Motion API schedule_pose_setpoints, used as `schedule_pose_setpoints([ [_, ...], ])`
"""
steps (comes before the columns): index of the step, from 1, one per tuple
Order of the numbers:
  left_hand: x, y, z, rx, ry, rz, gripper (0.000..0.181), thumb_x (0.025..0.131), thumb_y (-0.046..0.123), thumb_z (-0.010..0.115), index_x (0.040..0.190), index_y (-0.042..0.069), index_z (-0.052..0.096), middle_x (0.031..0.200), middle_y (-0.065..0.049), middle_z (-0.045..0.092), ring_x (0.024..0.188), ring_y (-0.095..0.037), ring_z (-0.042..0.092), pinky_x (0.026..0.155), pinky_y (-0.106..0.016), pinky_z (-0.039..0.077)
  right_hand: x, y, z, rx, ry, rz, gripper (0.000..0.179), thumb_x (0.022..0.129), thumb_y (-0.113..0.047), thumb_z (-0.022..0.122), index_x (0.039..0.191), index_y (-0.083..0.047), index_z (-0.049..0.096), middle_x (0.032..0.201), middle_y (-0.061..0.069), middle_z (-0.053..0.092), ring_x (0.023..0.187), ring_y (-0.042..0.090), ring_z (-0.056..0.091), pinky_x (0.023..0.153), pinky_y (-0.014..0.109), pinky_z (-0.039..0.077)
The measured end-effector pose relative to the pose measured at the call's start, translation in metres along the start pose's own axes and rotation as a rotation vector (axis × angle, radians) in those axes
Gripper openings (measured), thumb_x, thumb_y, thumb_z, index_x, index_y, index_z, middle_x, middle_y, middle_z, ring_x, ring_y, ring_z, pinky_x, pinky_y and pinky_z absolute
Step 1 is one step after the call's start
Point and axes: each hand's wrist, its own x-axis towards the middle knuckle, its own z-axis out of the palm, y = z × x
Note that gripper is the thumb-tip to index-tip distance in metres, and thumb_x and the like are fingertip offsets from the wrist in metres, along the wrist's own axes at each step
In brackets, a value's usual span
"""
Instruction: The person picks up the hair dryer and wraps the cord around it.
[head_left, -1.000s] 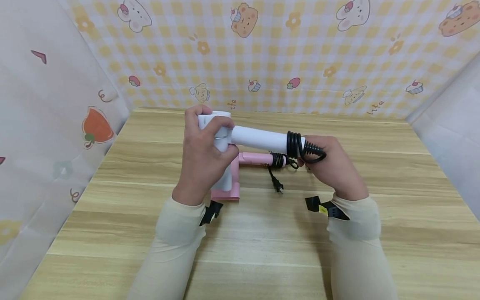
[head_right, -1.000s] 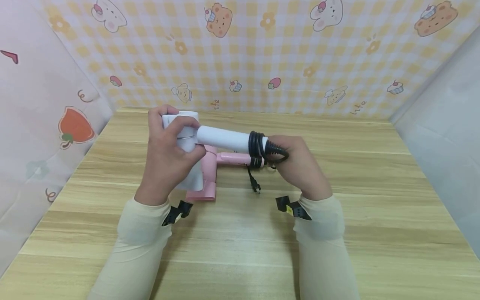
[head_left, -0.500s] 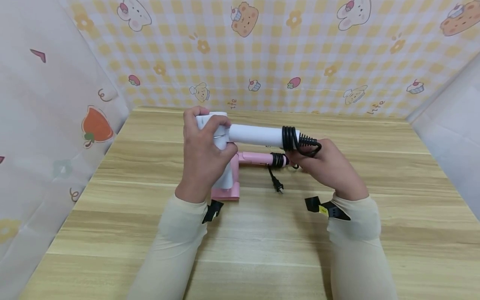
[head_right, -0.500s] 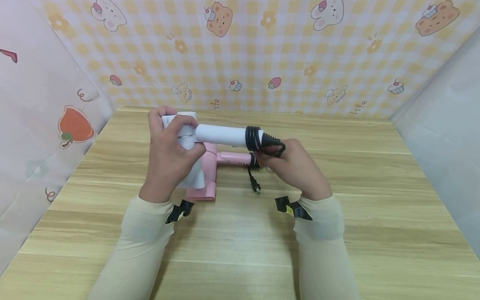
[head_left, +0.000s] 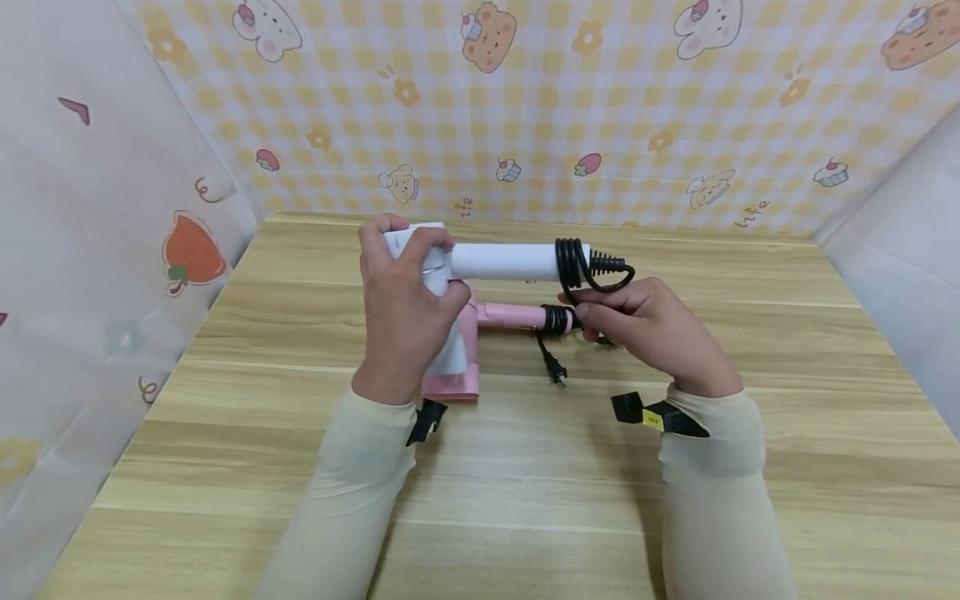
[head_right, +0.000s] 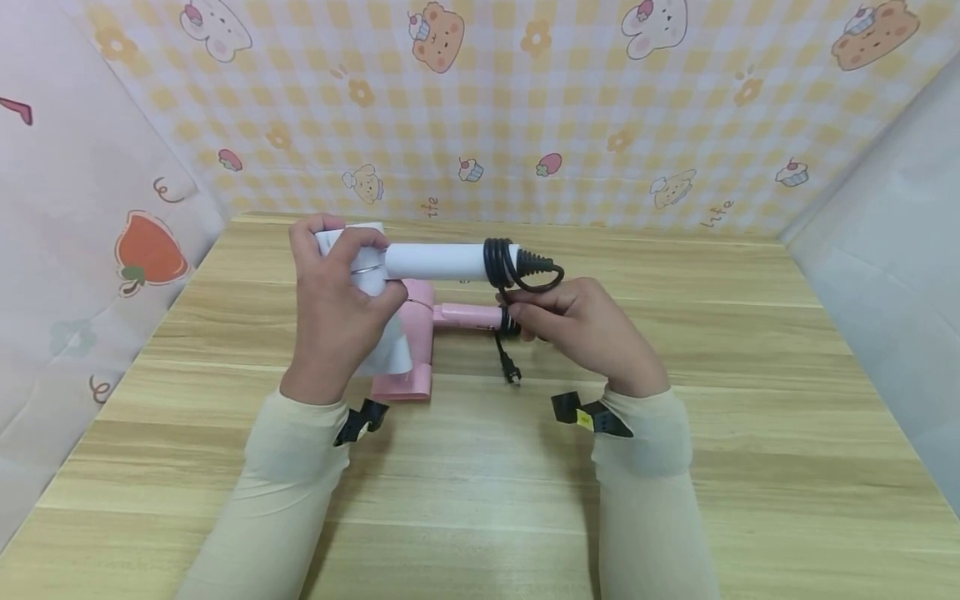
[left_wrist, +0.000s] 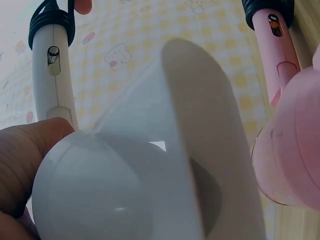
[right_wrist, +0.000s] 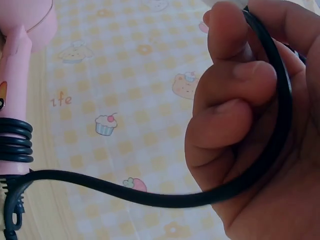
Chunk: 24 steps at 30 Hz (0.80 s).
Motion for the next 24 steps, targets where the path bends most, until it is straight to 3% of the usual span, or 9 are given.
schedule_pose_setpoints([
  [4,0.0,0.001,0.0,0.017,0.001,-0.01,0.037,0.067,-0.003,0.077,0.1,0.01,0.067,0.126,-0.02,0.037,0.112,-0.037,0.042,0.093,-0.047,0.035,-0.003,-0.003,-0.002,-0.037,-0.026,-0.009,0.018,0.098,-0.021,0.063,0.103,-0.016,0.079,0.101,-0.001,0.074,0.083,0.017,0.064,0.068,0.028,0.053],
  [7,0.0,0.001,0.001,0.037,-0.007,-0.023,0.036,0.068,-0.003,0.078,0.1,0.01,0.068,0.127,-0.02,0.037,0.113,-0.038,0.042,0.093,-0.048,0.036,-0.007,-0.007,-0.002,-0.072,-0.044,-0.022,0.017,0.098,-0.021,0.063,0.109,-0.021,0.077,0.083,-0.001,0.07,0.068,0.017,0.059,0.061,0.028,0.05],
  [11,0.0,0.0,0.003,0.066,-0.019,-0.045,0.037,0.069,-0.003,0.078,0.102,0.011,0.068,0.13,-0.019,0.037,0.113,-0.04,0.041,0.089,-0.048,0.039,-0.011,-0.012,-0.002,-0.16,-0.059,-0.053,0.012,0.097,-0.019,0.064,0.104,-0.022,0.073,0.068,0.0,0.055,0.057,0.017,0.044,0.053,0.028,0.039],
  [16,-0.001,-0.001,0.005,0.099,-0.026,-0.051,0.038,0.069,-0.002,0.079,0.102,0.012,0.067,0.13,-0.019,0.037,0.11,-0.042,0.041,0.086,-0.049,0.041,-0.012,-0.018,-0.001,-0.241,-0.053,-0.067,0.014,0.096,-0.01,0.061,0.104,-0.019,0.067,0.073,-0.001,0.056,0.06,0.016,0.046,0.056,0.027,0.04],
  [24,-0.002,-0.002,0.007,0.118,-0.029,-0.043,0.037,0.07,-0.001,0.079,0.103,0.012,0.068,0.13,-0.019,0.038,0.108,-0.042,0.041,0.083,-0.049,0.042,-0.014,-0.02,0.001,-0.269,-0.002,-0.105,0.006,0.096,-0.011,0.062,0.094,-0.016,0.064,0.071,-0.003,0.056,0.059,0.014,0.046,0.054,0.027,0.038],
])
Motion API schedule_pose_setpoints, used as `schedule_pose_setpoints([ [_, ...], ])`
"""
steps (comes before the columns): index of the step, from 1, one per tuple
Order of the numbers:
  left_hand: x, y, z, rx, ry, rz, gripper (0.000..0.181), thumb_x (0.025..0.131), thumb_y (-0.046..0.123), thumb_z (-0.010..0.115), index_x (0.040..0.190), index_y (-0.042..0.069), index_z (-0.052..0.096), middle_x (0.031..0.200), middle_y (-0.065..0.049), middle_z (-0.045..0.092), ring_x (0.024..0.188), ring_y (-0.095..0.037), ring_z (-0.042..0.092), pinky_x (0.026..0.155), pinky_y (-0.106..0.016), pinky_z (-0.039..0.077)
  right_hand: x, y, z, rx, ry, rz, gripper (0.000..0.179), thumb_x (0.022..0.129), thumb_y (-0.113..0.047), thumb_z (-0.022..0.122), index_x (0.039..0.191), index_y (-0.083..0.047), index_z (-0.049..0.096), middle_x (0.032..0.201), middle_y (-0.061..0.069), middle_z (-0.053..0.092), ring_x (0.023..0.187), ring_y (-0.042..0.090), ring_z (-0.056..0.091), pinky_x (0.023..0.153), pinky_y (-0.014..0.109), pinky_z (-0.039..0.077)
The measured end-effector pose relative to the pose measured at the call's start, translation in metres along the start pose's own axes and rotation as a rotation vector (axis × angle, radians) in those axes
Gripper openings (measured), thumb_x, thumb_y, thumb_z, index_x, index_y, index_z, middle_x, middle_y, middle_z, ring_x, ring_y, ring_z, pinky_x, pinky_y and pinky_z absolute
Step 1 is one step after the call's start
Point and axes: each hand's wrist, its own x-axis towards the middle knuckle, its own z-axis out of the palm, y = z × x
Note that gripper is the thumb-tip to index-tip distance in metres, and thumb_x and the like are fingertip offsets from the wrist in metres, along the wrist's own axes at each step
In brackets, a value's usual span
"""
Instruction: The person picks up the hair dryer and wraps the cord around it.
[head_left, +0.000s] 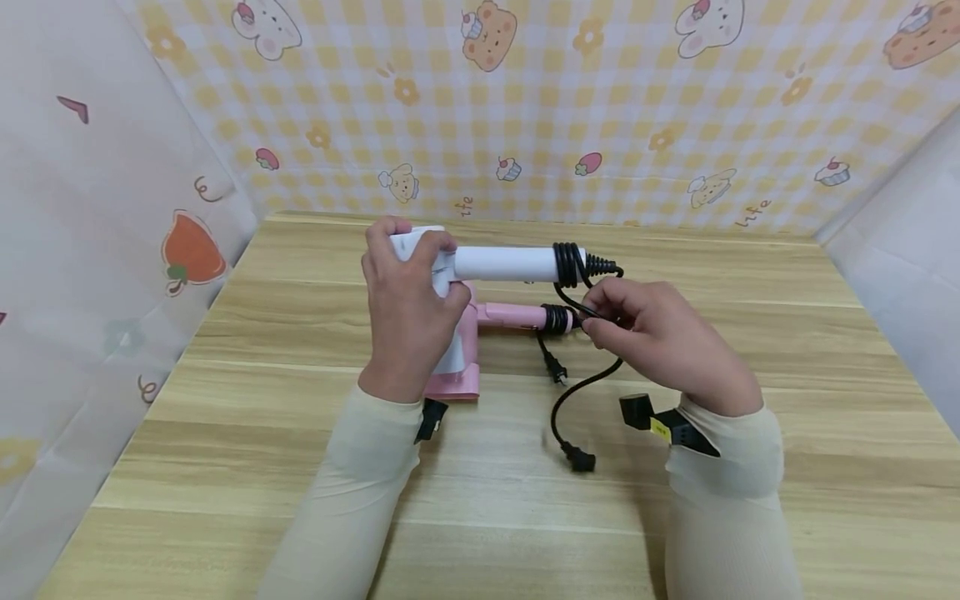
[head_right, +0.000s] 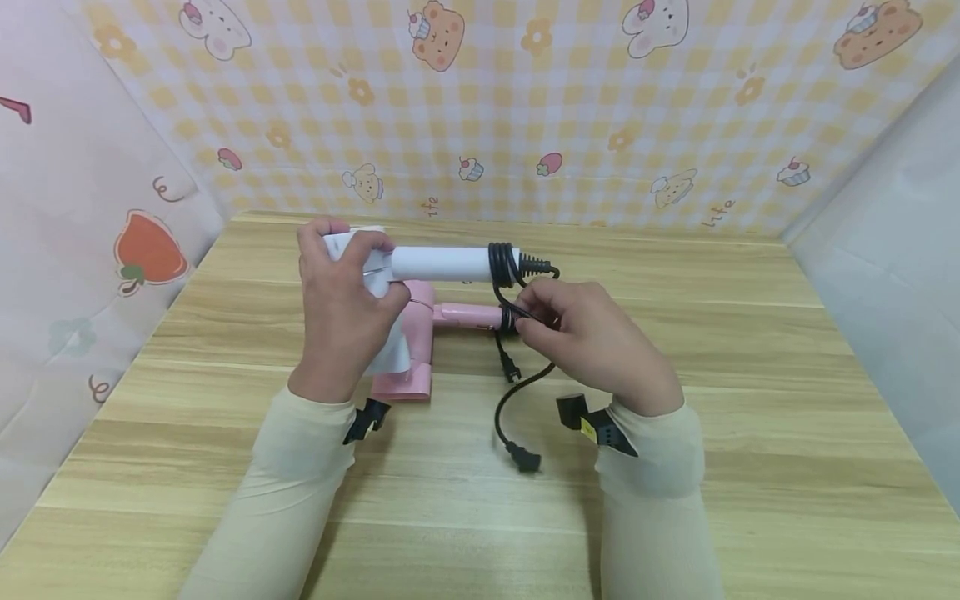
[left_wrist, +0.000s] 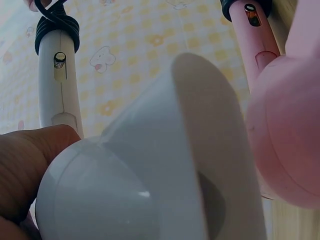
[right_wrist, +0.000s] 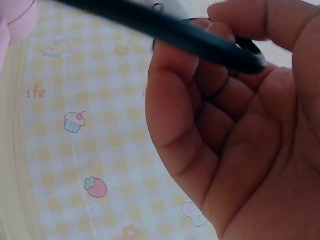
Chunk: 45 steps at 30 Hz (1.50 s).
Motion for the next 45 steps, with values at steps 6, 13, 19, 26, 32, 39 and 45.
schedule_pose_setpoints([
  [6,-0.0004,-0.0012,0.0012,0.019,0.001,0.053,0.037,0.071,-0.001,0.077,0.104,0.012,0.067,0.129,-0.02,0.038,0.111,-0.042,0.04,0.087,-0.049,0.042,-0.0016,-0.0037,0.0004,-0.001,0.097,-0.028,0.005,0.096,-0.014,0.065,0.092,-0.016,0.064,0.067,-0.005,0.057,0.054,0.013,0.045,0.05,0.026,0.037],
  [13,0.0002,-0.0025,0.0006,0.048,0.011,0.113,0.037,0.071,-0.003,0.077,0.104,0.011,0.067,0.127,-0.022,0.038,0.113,-0.043,0.039,0.088,-0.049,0.042,0.0008,-0.0056,0.0029,-0.028,0.217,-0.079,0.004,0.094,-0.012,0.068,0.096,-0.015,0.069,0.061,-0.005,0.043,0.051,0.012,0.035,0.047,0.026,0.029],
  [19,-0.0003,-0.0017,0.0021,0.048,0.006,0.143,0.037,0.07,-0.003,0.075,0.103,0.011,0.068,0.127,-0.021,0.039,0.114,-0.042,0.039,0.086,-0.048,0.044,0.001,-0.0068,0.0036,-0.067,0.265,-0.077,0.004,0.091,-0.01,0.071,0.093,-0.012,0.07,0.06,-0.004,0.043,0.051,0.011,0.037,0.047,0.024,0.03],
  [26,-0.0003,0.0007,0.0026,0.06,-0.028,0.163,0.036,0.07,-0.003,0.075,0.102,0.012,0.069,0.127,-0.02,0.04,0.114,-0.041,0.04,0.086,-0.049,0.045,0.0008,-0.008,0.0033,-0.061,0.322,-0.03,0.01,0.087,-0.011,0.076,0.087,-0.012,0.067,0.063,-0.001,0.052,0.054,0.014,0.043,0.049,0.022,0.034],
  [32,-0.0004,0.0012,0.0007,0.073,-0.049,0.177,0.034,0.071,-0.002,0.075,0.101,0.012,0.068,0.128,-0.019,0.041,0.113,-0.041,0.04,0.085,-0.049,0.046,0.0022,-0.0058,0.0028,-0.079,0.372,-0.013,0.021,0.082,-0.013,0.081,0.082,-0.01,0.061,0.065,0.0,0.054,0.057,0.013,0.042,0.051,0.022,0.032],
  [39,-0.0002,0.0013,-0.0023,0.059,-0.054,0.202,0.034,0.07,-0.002,0.075,0.101,0.013,0.068,0.128,-0.018,0.041,0.113,-0.041,0.041,0.083,-0.05,0.048,0.0029,-0.0044,0.0012,-0.05,0.412,-0.014,0.016,0.085,-0.01,0.079,0.086,-0.008,0.063,0.069,0.001,0.056,0.059,0.012,0.044,0.052,0.022,0.033],
  [45,0.0007,0.0018,-0.0034,0.043,-0.071,0.222,0.035,0.07,-0.001,0.076,0.1,0.014,0.069,0.127,-0.017,0.042,0.115,-0.04,0.041,0.083,-0.051,0.049,0.0032,-0.0017,0.0005,0.011,0.434,-0.088,0.01,0.092,-0.002,0.068,0.102,-0.002,0.068,0.086,0.001,0.065,0.07,0.009,0.058,0.062,0.018,0.044],
])
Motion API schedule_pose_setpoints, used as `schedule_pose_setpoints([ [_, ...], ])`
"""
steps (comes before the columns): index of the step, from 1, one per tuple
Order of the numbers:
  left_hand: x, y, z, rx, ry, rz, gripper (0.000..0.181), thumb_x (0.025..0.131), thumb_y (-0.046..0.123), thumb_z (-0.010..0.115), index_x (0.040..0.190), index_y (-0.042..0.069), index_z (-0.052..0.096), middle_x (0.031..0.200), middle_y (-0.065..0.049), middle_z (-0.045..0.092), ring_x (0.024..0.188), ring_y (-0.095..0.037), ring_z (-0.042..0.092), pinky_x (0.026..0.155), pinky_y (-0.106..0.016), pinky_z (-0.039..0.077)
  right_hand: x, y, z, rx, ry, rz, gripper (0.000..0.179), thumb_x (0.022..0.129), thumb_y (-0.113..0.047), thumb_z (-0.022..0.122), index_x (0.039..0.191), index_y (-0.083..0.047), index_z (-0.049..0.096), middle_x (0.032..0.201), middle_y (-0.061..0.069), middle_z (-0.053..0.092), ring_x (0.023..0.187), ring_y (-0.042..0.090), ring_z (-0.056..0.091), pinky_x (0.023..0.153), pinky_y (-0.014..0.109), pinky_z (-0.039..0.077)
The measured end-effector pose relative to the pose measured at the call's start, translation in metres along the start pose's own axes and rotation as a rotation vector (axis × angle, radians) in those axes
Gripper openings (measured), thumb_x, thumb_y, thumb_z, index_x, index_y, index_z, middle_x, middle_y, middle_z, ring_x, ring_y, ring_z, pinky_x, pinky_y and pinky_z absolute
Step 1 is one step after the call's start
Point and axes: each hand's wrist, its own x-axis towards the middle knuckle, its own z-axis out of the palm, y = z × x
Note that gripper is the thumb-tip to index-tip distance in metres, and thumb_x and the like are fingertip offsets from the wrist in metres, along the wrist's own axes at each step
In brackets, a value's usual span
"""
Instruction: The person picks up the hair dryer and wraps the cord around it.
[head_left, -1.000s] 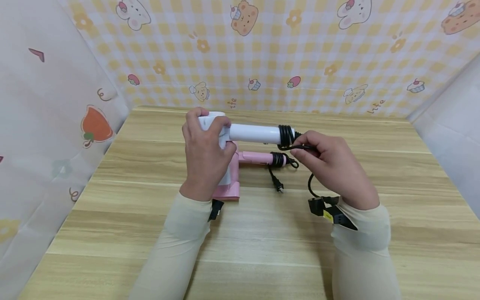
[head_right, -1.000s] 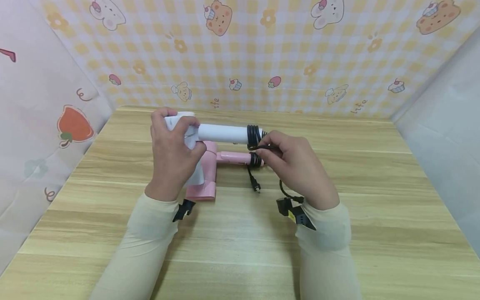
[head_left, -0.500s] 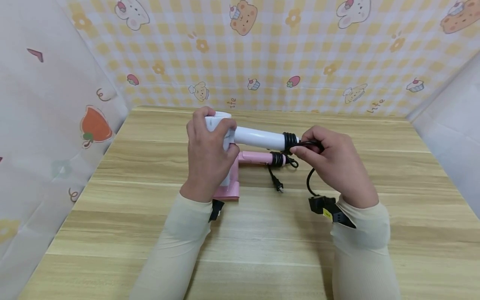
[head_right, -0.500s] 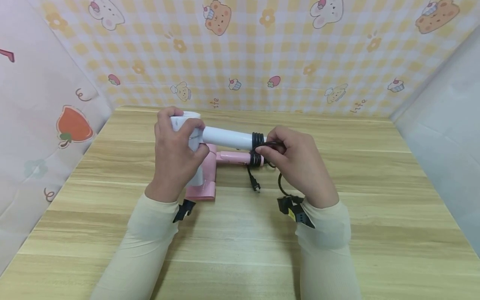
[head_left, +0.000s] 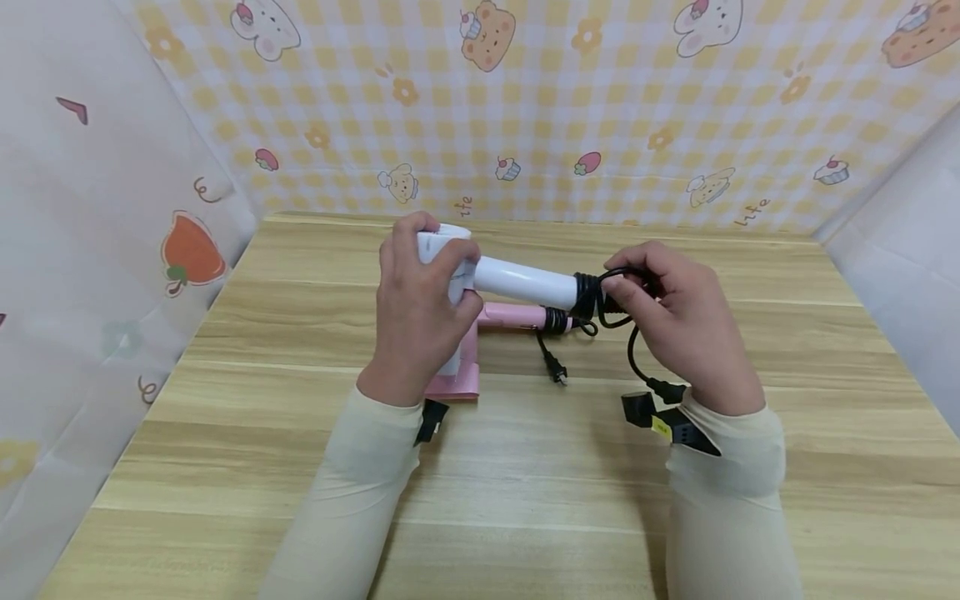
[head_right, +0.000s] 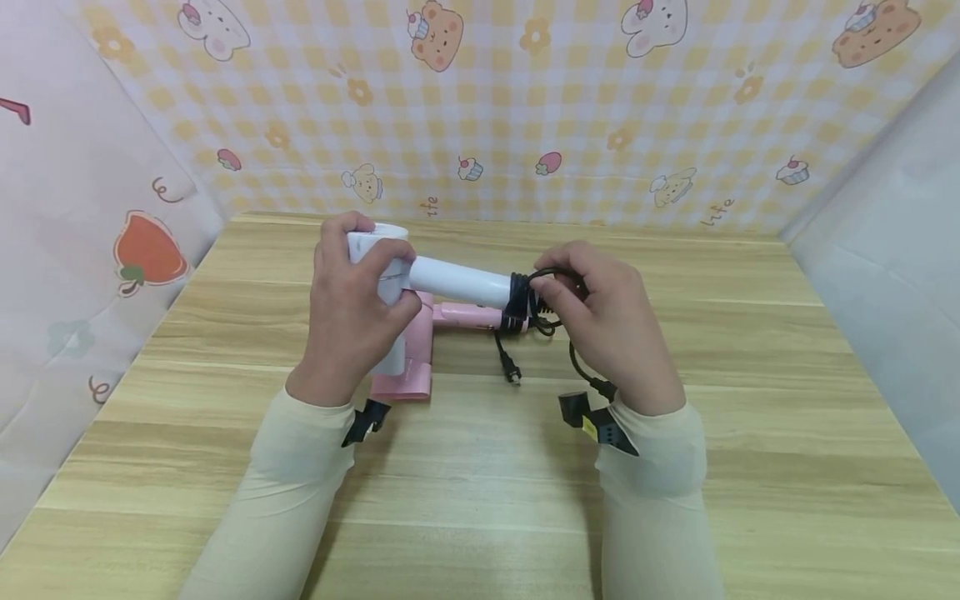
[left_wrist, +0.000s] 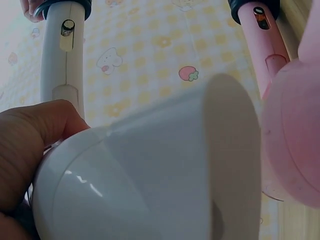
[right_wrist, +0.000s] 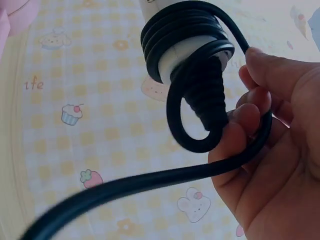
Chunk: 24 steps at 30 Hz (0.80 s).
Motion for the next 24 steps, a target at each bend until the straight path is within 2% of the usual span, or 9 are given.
schedule_pose_setpoints([
  [5,0.001,0.0,-0.003,-0.051,-0.002,0.017,0.034,0.069,-0.001,0.076,0.099,0.015,0.069,0.126,-0.016,0.042,0.113,-0.039,0.043,0.085,-0.05,0.047,0.0,0.004,0.0,0.043,0.028,-0.012,0.013,0.093,-0.001,0.065,0.106,0.002,0.066,0.092,0.004,0.066,0.074,0.009,0.057,0.067,0.017,0.046],
  [8,0.002,0.0,-0.005,-0.081,-0.002,0.044,0.034,0.069,-0.001,0.074,0.098,0.015,0.068,0.125,-0.015,0.042,0.112,-0.038,0.043,0.087,-0.049,0.046,0.0,0.006,-0.001,0.068,0.023,0.002,0.015,0.093,0.0,0.065,0.108,0.001,0.066,0.093,0.0,0.066,0.075,0.01,0.057,0.068,0.017,0.046],
  [11,0.002,0.0,-0.006,-0.097,-0.009,0.065,0.033,0.07,-0.001,0.074,0.098,0.014,0.069,0.124,-0.014,0.041,0.113,-0.038,0.043,0.088,-0.049,0.045,0.0,0.009,-0.001,0.09,0.004,0.003,0.016,0.093,0.002,0.064,0.109,0.001,0.066,0.092,-0.002,0.063,0.074,0.01,0.056,0.066,0.018,0.045],
  [17,0.002,0.0,-0.008,-0.137,-0.014,0.119,0.032,0.068,-0.001,0.074,0.095,0.015,0.068,0.125,-0.014,0.042,0.108,-0.037,0.046,0.084,-0.047,0.044,0.0,0.011,-0.001,0.169,-0.06,0.034,0.013,0.095,0.002,0.061,0.107,0.002,0.066,0.09,0.002,0.063,0.073,0.013,0.056,0.065,0.02,0.046],
  [24,0.003,0.0,-0.011,-0.171,-0.008,0.168,0.033,0.068,-0.001,0.075,0.095,0.015,0.068,0.124,-0.017,0.042,0.108,-0.036,0.045,0.084,-0.046,0.042,0.0,0.015,0.0,0.187,-0.097,0.067,0.012,0.097,-0.003,0.061,0.106,0.0,0.067,0.09,0.002,0.065,0.072,0.014,0.056,0.065,0.021,0.046],
])
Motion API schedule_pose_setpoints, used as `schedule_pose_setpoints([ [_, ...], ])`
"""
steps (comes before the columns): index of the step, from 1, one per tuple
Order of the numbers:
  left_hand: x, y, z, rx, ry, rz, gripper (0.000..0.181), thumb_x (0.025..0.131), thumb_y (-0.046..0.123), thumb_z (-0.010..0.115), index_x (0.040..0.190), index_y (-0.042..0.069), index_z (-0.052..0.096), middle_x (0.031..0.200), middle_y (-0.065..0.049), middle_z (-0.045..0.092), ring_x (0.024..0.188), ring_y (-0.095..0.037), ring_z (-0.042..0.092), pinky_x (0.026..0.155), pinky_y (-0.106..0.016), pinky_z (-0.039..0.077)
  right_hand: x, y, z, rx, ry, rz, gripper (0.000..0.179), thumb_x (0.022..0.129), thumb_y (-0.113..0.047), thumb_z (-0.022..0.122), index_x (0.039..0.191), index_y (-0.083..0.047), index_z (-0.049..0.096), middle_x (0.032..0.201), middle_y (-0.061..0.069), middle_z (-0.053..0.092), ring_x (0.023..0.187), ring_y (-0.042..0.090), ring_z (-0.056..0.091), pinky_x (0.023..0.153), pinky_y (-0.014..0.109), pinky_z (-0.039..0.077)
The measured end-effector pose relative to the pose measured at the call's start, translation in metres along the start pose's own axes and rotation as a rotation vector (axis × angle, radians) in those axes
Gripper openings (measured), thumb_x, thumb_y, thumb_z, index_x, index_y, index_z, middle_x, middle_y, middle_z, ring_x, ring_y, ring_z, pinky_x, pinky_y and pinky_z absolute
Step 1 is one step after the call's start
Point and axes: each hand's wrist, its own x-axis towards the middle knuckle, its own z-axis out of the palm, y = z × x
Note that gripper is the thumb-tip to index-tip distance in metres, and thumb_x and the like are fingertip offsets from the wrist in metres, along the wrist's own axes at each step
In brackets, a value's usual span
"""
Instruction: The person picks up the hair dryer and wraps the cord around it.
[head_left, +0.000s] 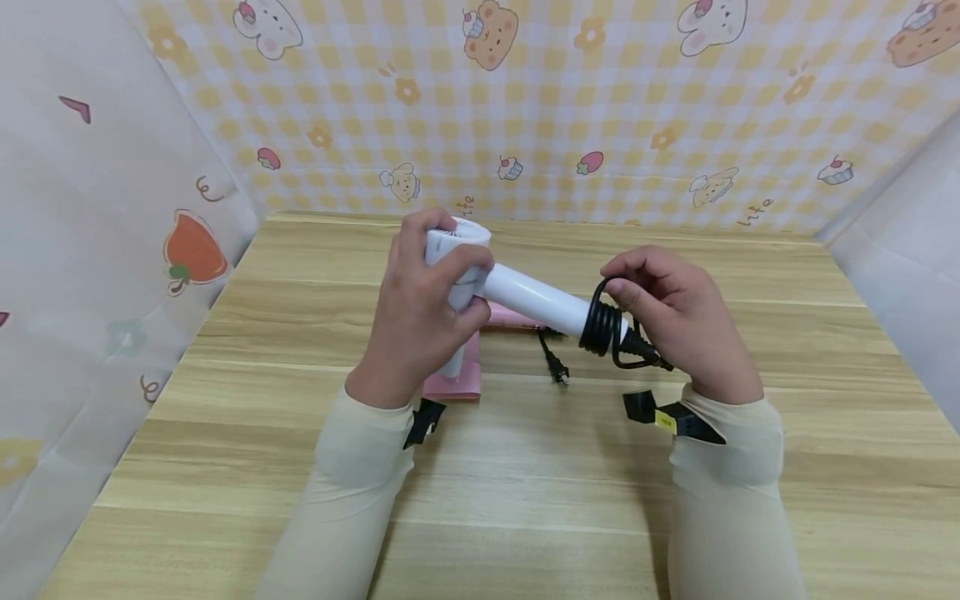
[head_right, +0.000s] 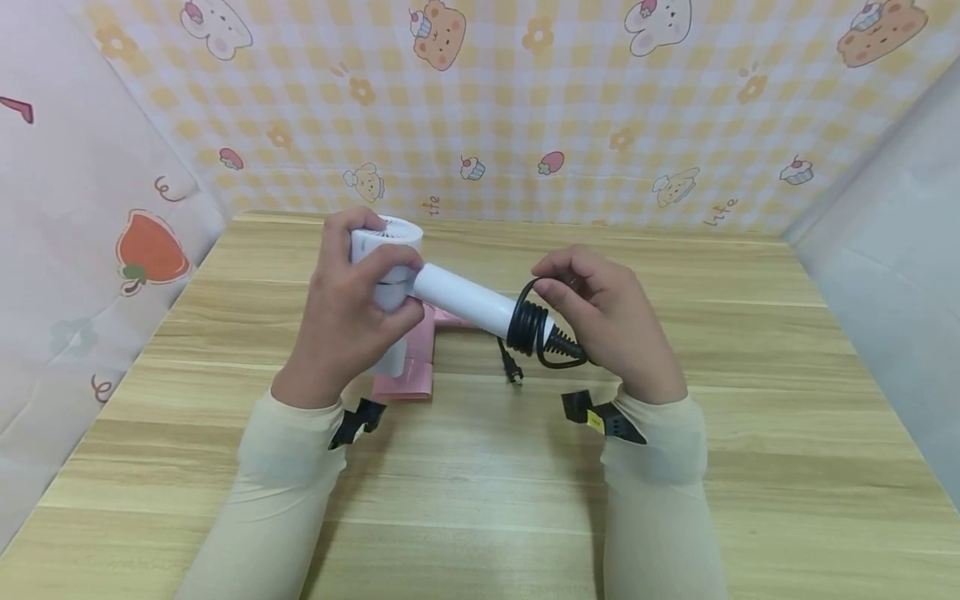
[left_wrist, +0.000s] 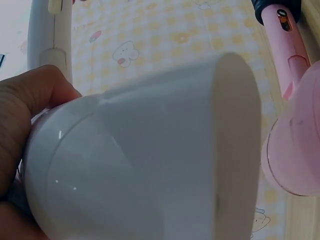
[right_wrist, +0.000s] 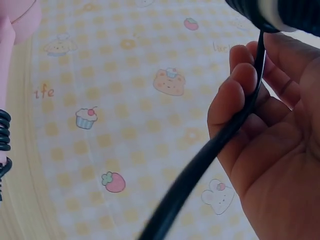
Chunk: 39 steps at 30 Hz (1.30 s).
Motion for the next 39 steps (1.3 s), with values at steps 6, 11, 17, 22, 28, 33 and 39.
schedule_pose_setpoints([
  [6,0.001,0.0,-0.004,-0.051,0.025,-0.008,0.032,0.067,-0.002,0.073,0.095,0.012,0.067,0.122,-0.02,0.041,0.111,-0.035,0.045,0.087,-0.046,0.042,0.002,0.005,0.003,0.073,-0.044,0.02,0.013,0.098,-0.007,0.059,0.105,-0.002,0.068,0.094,0.005,0.066,0.076,0.016,0.056,0.066,0.023,0.046],
  [11,0.001,0.001,-0.006,-0.071,0.057,-0.045,0.033,0.067,-0.004,0.073,0.096,0.011,0.067,0.122,-0.02,0.039,0.112,-0.034,0.046,0.085,-0.043,0.045,0.005,0.008,0.01,0.118,-0.05,0.002,0.018,0.098,-0.001,0.058,0.109,0.002,0.07,0.104,0.006,0.07,0.083,0.015,0.063,0.071,0.021,0.049],
  [17,0.0,0.001,-0.006,-0.074,0.116,-0.143,0.035,0.067,-0.005,0.074,0.098,0.01,0.067,0.124,-0.021,0.038,0.113,-0.033,0.046,0.079,-0.043,0.047,0.007,0.008,0.02,-0.07,-0.029,0.024,0.028,0.088,0.009,0.065,0.11,-0.006,0.075,0.095,0.006,0.072,0.083,0.012,0.061,0.074,0.024,0.046],
  [22,0.001,0.001,-0.005,-0.071,0.136,-0.198,0.034,0.067,-0.005,0.074,0.098,0.009,0.068,0.124,-0.021,0.037,0.114,-0.032,0.044,0.078,-0.042,0.047,0.009,0.006,0.024,-0.096,-0.078,0.17,0.01,0.093,0.001,0.063,0.091,-0.005,0.072,0.078,0.006,0.065,0.07,0.019,0.052,0.065,0.029,0.041],
  [28,0.002,0.001,-0.003,-0.055,0.122,-0.25,0.035,0.067,-0.005,0.076,0.098,0.009,0.068,0.124,-0.018,0.036,0.115,-0.032,0.042,0.08,-0.041,0.046,0.011,0.007,0.024,-0.087,-0.114,0.223,0.017,0.097,-0.004,0.057,0.101,-0.011,0.073,0.087,0.002,0.07,0.079,0.019,0.055,0.069,0.031,0.044],
  [33,0.001,0.0,-0.001,-0.06,0.125,-0.267,0.037,0.066,-0.005,0.075,0.099,0.01,0.068,0.124,-0.019,0.036,0.115,-0.032,0.042,0.081,-0.041,0.044,0.011,0.008,0.025,-0.087,-0.1,0.183,0.018,0.099,-0.007,0.057,0.111,-0.011,0.07,0.088,0.004,0.071,0.079,0.019,0.057,0.068,0.032,0.045],
  [39,0.001,0.0,0.001,-0.061,0.155,-0.3,0.036,0.067,-0.006,0.075,0.1,0.009,0.067,0.125,-0.019,0.036,0.115,-0.033,0.041,0.083,-0.041,0.043,0.012,0.008,0.027,-0.131,-0.09,0.158,0.017,0.101,-0.018,0.056,0.103,-0.012,0.071,0.081,0.002,0.068,0.07,0.02,0.053,0.063,0.031,0.042],
])
